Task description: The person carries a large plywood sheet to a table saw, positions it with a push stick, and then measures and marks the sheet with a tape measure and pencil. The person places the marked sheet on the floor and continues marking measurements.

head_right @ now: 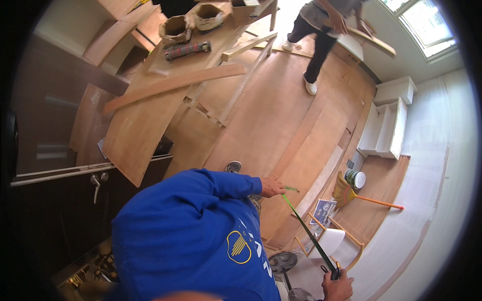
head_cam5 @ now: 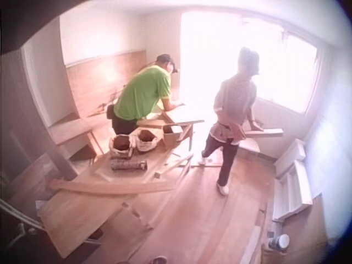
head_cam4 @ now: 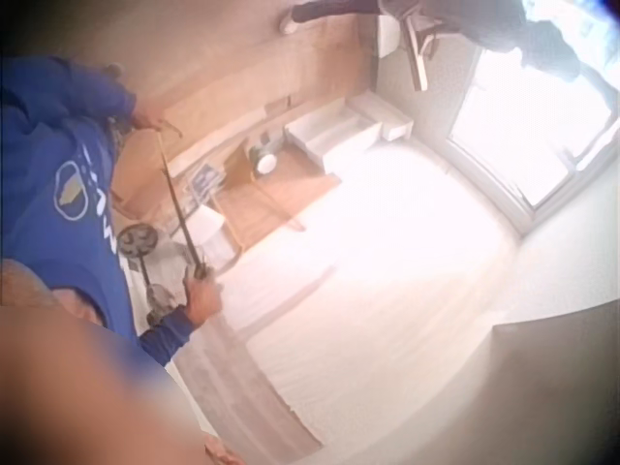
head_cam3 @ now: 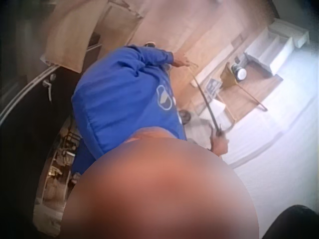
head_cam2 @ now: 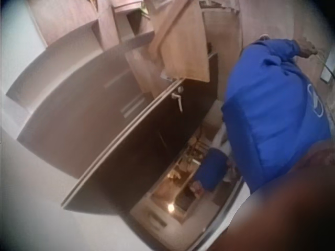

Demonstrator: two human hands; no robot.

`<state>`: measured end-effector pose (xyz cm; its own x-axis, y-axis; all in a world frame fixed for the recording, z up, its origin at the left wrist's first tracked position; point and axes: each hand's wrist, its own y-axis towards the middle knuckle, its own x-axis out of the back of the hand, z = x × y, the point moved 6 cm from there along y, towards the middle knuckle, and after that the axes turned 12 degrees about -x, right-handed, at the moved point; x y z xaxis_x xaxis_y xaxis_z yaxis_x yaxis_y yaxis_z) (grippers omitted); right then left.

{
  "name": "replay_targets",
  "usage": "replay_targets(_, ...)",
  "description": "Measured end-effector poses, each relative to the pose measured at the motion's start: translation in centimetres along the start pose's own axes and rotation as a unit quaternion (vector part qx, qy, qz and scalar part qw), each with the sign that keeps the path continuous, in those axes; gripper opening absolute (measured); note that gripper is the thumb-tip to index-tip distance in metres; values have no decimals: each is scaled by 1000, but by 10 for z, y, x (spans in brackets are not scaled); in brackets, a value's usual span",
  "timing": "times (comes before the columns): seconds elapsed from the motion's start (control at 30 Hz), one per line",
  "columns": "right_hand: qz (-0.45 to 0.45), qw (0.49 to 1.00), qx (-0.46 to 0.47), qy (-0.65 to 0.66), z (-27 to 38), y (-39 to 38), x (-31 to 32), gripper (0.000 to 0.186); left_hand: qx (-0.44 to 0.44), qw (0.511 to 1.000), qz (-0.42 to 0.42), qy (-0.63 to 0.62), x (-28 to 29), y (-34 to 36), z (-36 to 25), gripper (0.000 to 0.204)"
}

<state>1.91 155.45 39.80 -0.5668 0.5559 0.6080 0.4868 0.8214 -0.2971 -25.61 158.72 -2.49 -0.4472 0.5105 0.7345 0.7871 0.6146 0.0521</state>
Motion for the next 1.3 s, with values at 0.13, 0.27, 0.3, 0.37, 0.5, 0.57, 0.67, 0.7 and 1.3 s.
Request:
replay_targets(0.13, -69, 997, -11, 41, 32, 3, 30, 45, 48, 998, -26, -21, 12, -35, 12, 32)
replay_targets(0.27, -91, 994, 45, 37, 62, 10, 52, 47, 122, 989, -84, -30, 27, -73, 30, 30)
replay_targets(0.3, -88, 994, 55, 34, 67, 13, 56, 47, 137, 986, -93, -29, 30, -82, 35, 30)
replay_targets(0.37, -88, 993, 78, 31, 77, 19, 62, 46, 157, 981, -104, -39, 32, -100, 45, 29)
replay_targets(0.5, -92, 984, 145, 43, 106, 33, 67, 44, 161, 981, -98, -56, 37, -133, 57, 24)
replay_targets(0.57, -95, 977, 182, 49, 126, 41, 68, 44, 163, 983, -82, -38, 40, -142, 52, 21)
replay_targets(0.67, -123, 971, 201, 41, 155, 53, 67, 46, 180, 980, -75, -34, 46, -145, 38, 15)
replay_targets(0.7, -111, 969, 215, 41, 167, 57, 65, 47, 187, 977, -85, -56, 47, -143, 33, 14)
replay_targets(1.3, -9, 921, 378, 96, 281, 109, 67, 48, 305, 933, -39, -185, 66, -206, 56, 24)
